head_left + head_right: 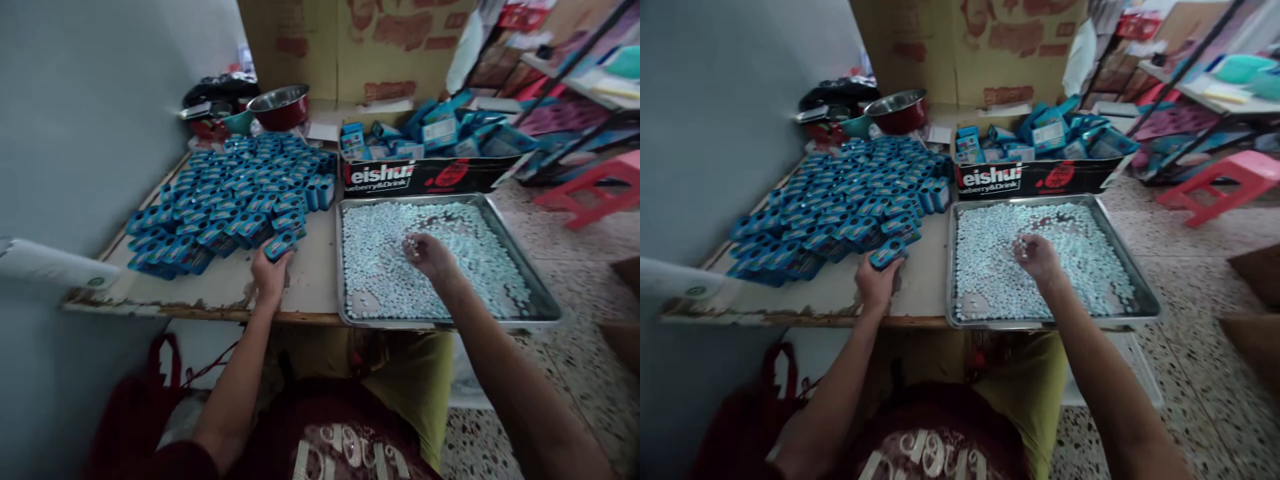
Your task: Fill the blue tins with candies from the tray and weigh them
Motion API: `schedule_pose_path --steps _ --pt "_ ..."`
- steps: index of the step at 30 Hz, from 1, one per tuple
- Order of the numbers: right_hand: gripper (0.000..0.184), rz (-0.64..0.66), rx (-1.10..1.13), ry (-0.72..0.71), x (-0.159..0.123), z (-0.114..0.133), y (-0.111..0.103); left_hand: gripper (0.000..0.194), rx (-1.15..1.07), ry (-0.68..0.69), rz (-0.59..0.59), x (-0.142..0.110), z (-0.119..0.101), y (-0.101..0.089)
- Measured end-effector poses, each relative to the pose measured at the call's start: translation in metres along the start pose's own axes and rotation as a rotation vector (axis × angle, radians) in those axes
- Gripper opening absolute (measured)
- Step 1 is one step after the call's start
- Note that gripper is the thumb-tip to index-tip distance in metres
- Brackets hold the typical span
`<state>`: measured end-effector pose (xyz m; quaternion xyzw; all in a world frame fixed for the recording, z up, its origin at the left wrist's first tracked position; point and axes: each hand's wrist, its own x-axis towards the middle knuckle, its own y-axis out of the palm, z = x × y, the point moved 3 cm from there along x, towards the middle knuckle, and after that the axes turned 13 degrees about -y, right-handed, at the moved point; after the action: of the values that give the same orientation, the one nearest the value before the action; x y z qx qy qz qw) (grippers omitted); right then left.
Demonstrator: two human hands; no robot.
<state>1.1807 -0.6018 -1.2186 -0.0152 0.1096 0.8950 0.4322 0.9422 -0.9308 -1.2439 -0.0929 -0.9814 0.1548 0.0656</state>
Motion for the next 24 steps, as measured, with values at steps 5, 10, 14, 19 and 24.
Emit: schedule_pose_path --steps 5,10,14,19,24 --pt "0.016 -0.103 0.595 0.105 -0.01 0.019 0.012 0.049 0.14 0.125 0.093 -0.03 -0.019 0.029" --pt "0.037 0.023 0.667 -0.213 -0.016 0.056 0.049 0.047 0.039 0.236 0.367 -0.045 -0.073 0.112" --pt "0.042 0.009 0.503 -0.434 -0.016 0.059 0.065 0.043 0.034 0.165 0.44 -0.053 -0.092 0.151" --pt "0.048 0.011 0.283 -0.566 -0.012 0.033 0.062 0.042 0.09 0.151 0.503 -0.063 -0.093 0.164" --pt "0.055 0.04 0.102 -0.621 0.001 0.024 0.042 0.045 0.095 0.141 0.549 -0.06 -0.084 0.175"
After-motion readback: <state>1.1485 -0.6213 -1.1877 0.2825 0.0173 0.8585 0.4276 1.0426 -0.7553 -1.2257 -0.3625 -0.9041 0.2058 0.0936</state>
